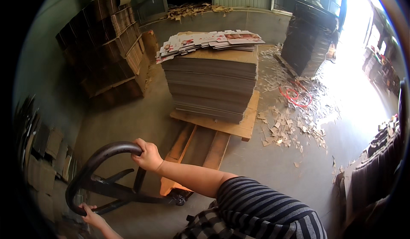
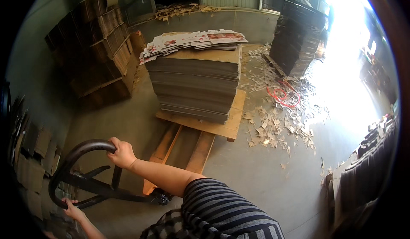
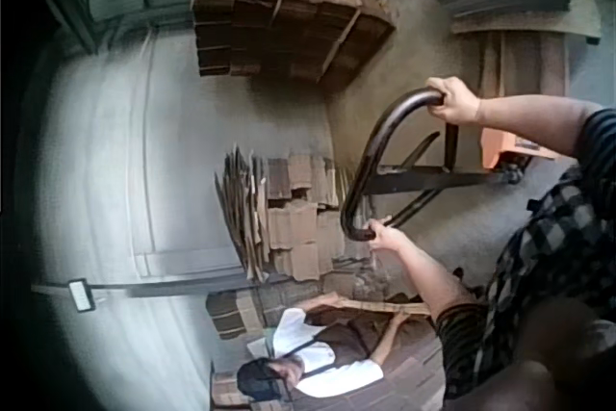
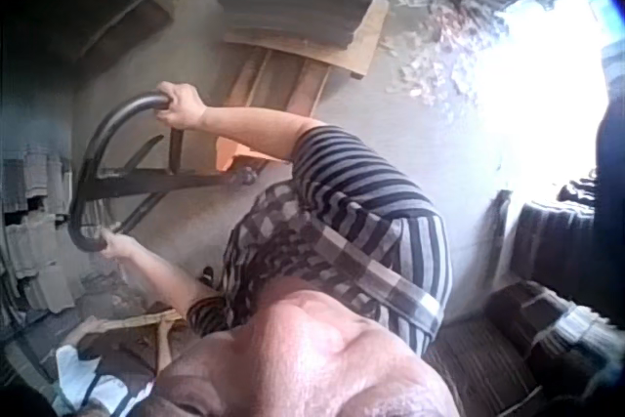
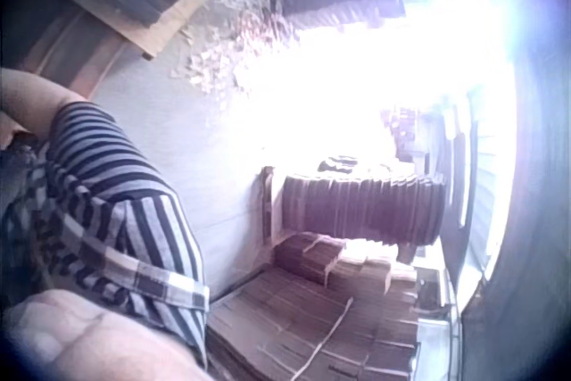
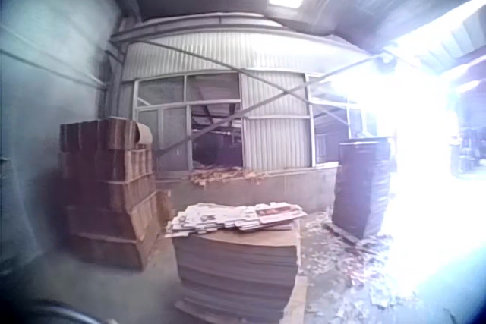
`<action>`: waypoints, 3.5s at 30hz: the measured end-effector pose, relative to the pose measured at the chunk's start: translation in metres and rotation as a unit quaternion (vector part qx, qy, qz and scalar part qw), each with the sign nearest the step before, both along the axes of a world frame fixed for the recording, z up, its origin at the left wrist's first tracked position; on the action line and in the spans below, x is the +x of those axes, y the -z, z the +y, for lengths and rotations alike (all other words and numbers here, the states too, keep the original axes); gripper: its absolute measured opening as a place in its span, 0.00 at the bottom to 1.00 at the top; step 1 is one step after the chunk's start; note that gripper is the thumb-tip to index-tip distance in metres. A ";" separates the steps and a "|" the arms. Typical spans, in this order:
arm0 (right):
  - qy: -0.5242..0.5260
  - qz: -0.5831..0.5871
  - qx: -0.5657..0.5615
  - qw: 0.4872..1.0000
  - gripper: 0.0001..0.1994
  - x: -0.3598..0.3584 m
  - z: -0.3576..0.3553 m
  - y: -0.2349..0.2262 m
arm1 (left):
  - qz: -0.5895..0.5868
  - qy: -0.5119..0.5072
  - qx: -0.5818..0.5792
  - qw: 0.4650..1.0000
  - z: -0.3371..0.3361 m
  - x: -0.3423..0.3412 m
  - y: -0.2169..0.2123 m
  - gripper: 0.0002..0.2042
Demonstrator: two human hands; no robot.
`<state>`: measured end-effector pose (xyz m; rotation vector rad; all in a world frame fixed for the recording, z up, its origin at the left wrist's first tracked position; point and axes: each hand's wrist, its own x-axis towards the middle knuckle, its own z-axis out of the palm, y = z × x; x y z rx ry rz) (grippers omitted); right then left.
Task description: The person operates a manual pallet jack to transport stacks of cardboard and flat materials across a warehouse floor. They navigate around debris and other workers, repositioning the loaded pallets to different locations within the facility.
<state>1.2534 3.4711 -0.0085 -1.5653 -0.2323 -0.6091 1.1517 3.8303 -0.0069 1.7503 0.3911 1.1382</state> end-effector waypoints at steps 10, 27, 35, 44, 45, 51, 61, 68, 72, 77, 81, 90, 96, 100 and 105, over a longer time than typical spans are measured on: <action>0.105 -0.050 0.012 0.993 0.12 0.159 0.079 0.014 | -0.023 0.081 0.010 0.996 0.103 0.227 0.013 0.09; 0.251 -0.011 -0.021 0.968 0.12 0.390 0.163 0.044 | 0.005 0.302 -0.046 0.952 0.166 0.581 0.039 0.04; 0.368 -0.051 -0.011 0.928 0.13 0.429 0.227 0.068 | 0.076 0.469 -0.029 0.880 0.169 0.752 0.053 0.05; 0.465 -0.064 -0.012 0.883 0.12 0.498 0.245 0.107 | 0.083 0.544 -0.018 0.835 0.132 0.882 0.092 0.03; 0.471 -0.060 -0.003 0.880 0.12 0.508 0.241 0.112 | 0.074 0.552 -0.025 0.830 0.127 0.896 0.097 0.02; 0.500 -0.062 0.016 0.864 0.10 0.573 0.203 0.135 | 0.036 0.537 -0.040 0.842 0.112 0.928 0.129 0.01; 0.451 0.055 0.066 0.889 0.09 0.684 0.117 0.140 | 0.034 0.532 -0.018 0.846 0.064 0.937 0.130 0.03; 0.458 0.149 0.069 0.873 0.08 0.711 0.106 0.138 | 0.021 0.575 -0.075 0.815 0.044 1.004 0.149 0.01; 0.438 0.178 0.091 0.877 0.08 0.723 0.099 0.136 | -0.007 0.576 -0.074 0.814 0.041 1.022 0.165 0.02; 0.455 0.196 0.107 0.862 0.07 0.757 0.081 0.137 | -0.029 0.595 -0.072 0.800 0.030 1.039 0.174 0.02; 0.453 0.148 0.141 0.868 0.05 0.776 0.078 0.148 | -0.025 0.611 -0.084 0.786 0.028 1.047 0.168 0.03; 0.425 0.105 0.152 0.886 0.06 0.806 0.061 0.163 | -0.015 0.649 -0.106 0.753 0.015 1.075 0.164 0.04; 0.428 0.117 0.168 0.880 0.05 0.822 0.024 0.171 | -0.002 0.635 -0.070 0.769 0.006 1.064 0.164 0.05; 0.598 0.235 -0.105 0.759 0.28 0.808 0.073 0.138 | -0.021 0.639 -0.087 0.764 0.015 1.076 0.167 0.05; 0.505 -0.003 -0.505 0.700 0.43 0.780 0.139 0.116 | -0.025 0.657 -0.080 0.749 0.016 1.078 0.168 0.05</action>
